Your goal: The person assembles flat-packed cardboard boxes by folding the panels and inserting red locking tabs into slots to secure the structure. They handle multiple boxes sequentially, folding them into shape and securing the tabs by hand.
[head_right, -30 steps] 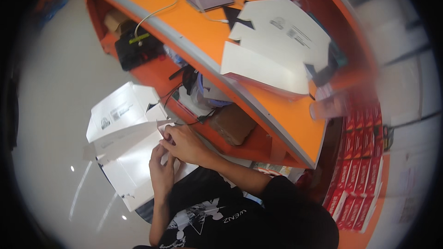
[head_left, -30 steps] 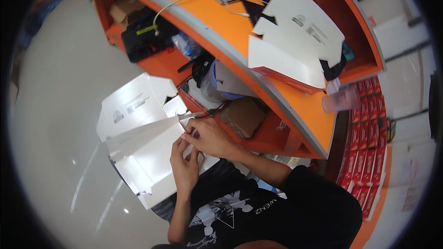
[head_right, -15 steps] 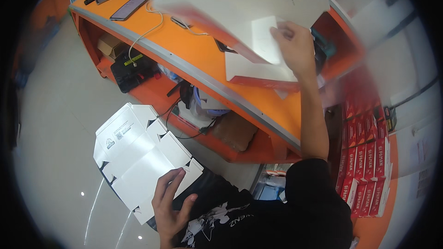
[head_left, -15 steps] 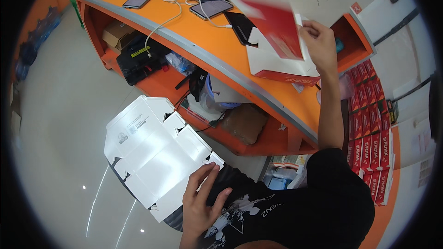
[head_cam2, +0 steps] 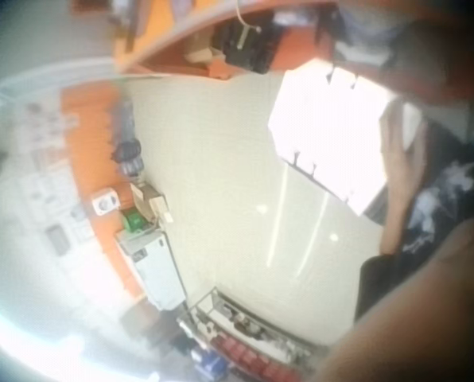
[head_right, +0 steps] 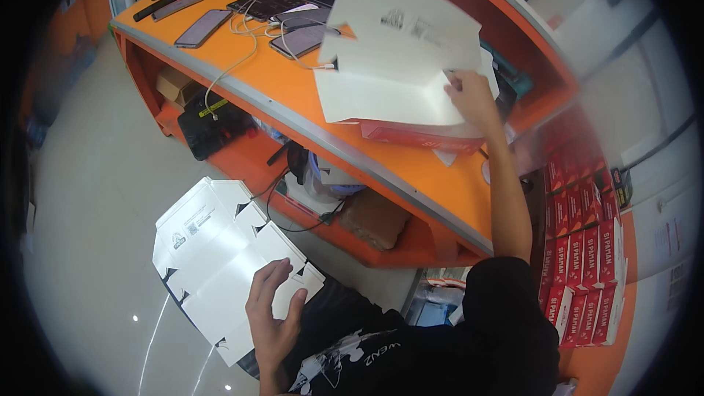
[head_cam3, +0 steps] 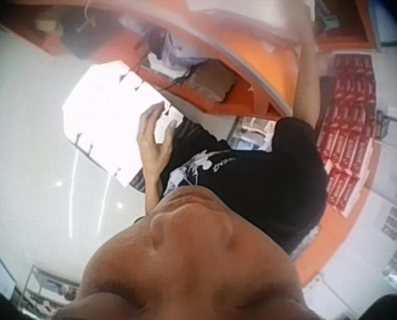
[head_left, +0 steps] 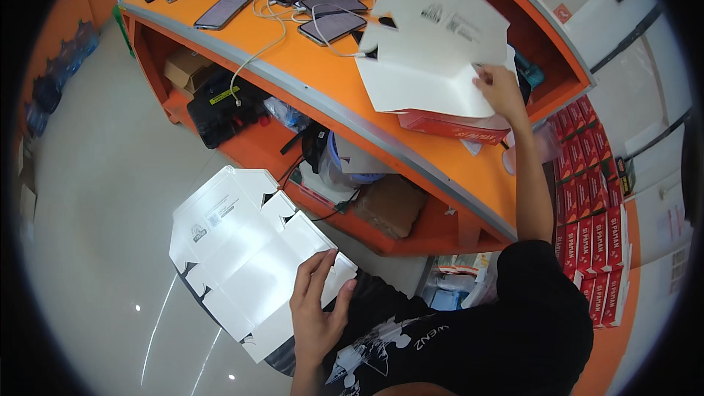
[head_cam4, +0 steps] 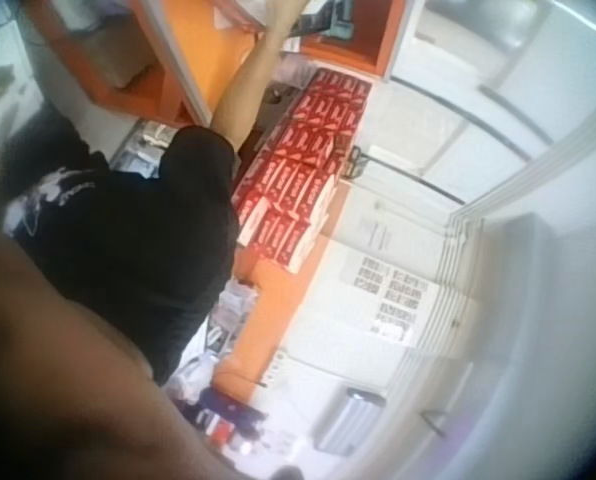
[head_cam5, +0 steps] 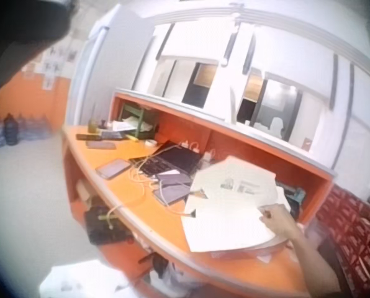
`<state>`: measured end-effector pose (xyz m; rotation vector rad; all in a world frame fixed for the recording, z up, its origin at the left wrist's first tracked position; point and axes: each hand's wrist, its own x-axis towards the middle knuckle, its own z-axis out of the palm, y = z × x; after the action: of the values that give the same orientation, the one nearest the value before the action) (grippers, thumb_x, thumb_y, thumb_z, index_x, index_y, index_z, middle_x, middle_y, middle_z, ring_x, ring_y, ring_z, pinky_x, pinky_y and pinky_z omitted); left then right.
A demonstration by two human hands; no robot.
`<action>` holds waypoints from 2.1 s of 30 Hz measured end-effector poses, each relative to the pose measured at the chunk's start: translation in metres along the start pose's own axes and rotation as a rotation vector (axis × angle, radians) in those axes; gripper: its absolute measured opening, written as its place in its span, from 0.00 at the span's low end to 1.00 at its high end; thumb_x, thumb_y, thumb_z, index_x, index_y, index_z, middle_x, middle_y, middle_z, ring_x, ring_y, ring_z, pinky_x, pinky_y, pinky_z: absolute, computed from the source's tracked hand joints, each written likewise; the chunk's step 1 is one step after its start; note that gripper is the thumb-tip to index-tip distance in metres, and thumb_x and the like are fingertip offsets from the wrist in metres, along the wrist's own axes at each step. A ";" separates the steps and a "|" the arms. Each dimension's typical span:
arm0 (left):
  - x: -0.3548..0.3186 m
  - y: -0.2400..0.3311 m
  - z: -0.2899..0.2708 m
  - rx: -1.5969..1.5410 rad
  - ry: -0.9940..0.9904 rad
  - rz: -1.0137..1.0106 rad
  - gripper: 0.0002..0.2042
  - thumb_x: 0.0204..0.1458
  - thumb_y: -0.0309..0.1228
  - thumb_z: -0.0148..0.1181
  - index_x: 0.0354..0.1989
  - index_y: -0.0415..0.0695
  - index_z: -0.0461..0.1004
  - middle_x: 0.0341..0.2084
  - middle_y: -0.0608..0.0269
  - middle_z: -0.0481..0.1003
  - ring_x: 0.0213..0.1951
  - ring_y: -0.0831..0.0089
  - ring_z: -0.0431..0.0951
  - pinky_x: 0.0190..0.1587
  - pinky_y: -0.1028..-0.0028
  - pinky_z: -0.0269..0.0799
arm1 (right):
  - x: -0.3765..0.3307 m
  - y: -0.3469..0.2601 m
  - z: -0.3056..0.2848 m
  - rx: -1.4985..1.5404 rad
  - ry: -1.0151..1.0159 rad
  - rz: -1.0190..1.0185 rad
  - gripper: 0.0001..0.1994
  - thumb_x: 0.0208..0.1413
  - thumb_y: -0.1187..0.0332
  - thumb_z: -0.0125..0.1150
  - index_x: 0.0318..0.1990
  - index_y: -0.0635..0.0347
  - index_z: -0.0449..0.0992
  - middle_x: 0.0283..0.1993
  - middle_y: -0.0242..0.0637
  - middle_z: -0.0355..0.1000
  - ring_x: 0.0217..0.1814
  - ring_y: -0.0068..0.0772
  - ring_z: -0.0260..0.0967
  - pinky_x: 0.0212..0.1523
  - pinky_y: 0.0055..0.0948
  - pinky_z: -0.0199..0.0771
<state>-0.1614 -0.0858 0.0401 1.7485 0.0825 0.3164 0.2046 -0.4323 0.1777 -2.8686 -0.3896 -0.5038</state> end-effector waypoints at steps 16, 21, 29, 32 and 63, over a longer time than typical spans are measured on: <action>0.171 0.026 0.104 0.294 0.133 0.617 0.28 0.56 0.31 0.71 0.65 0.39 0.71 0.63 0.44 0.66 0.62 0.45 0.69 0.59 0.55 0.72 | -0.063 0.028 0.000 -0.096 -0.151 0.177 0.26 0.46 0.63 0.70 0.49 0.77 0.75 0.46 0.66 0.78 0.49 0.66 0.77 0.51 0.48 0.78; 0.200 0.012 0.117 0.205 -0.224 0.448 0.22 0.57 0.29 0.69 0.59 0.39 0.73 0.55 0.49 0.71 0.51 0.51 0.77 0.54 0.58 0.75 | -0.070 0.003 0.003 -0.066 -0.197 0.226 0.20 0.46 0.66 0.68 0.43 0.76 0.77 0.46 0.65 0.78 0.50 0.65 0.77 0.50 0.48 0.78; 0.177 0.010 0.087 0.317 0.089 0.579 0.32 0.53 0.27 0.72 0.67 0.43 0.66 0.62 0.48 0.68 0.64 0.45 0.69 0.64 0.57 0.69 | -0.063 -0.008 0.006 -0.239 -0.022 0.149 0.24 0.54 0.56 0.71 0.48 0.70 0.79 0.46 0.59 0.80 0.48 0.60 0.79 0.50 0.47 0.76; 0.126 -0.007 0.040 0.285 0.108 0.437 0.39 0.50 0.26 0.74 0.71 0.44 0.61 0.66 0.48 0.65 0.70 0.44 0.63 0.70 0.56 0.64 | -0.107 -0.097 -0.026 -0.147 0.240 0.226 0.23 0.62 0.52 0.66 0.50 0.66 0.81 0.42 0.53 0.81 0.44 0.46 0.79 0.46 0.39 0.76; -0.014 -0.075 -0.033 -0.116 0.241 -0.411 0.11 0.63 0.29 0.64 0.50 0.36 0.80 0.43 0.52 0.83 0.46 0.65 0.84 0.52 0.68 0.79 | -0.252 -0.249 0.195 0.918 -0.427 0.019 0.14 0.54 0.78 0.72 0.48 0.70 0.83 0.43 0.44 0.78 0.40 0.38 0.77 0.41 0.31 0.76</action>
<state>-0.1747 -0.0421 -0.0299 1.5287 0.5778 0.2225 -0.0367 -0.2055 -0.0544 -2.0419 -0.4914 0.2627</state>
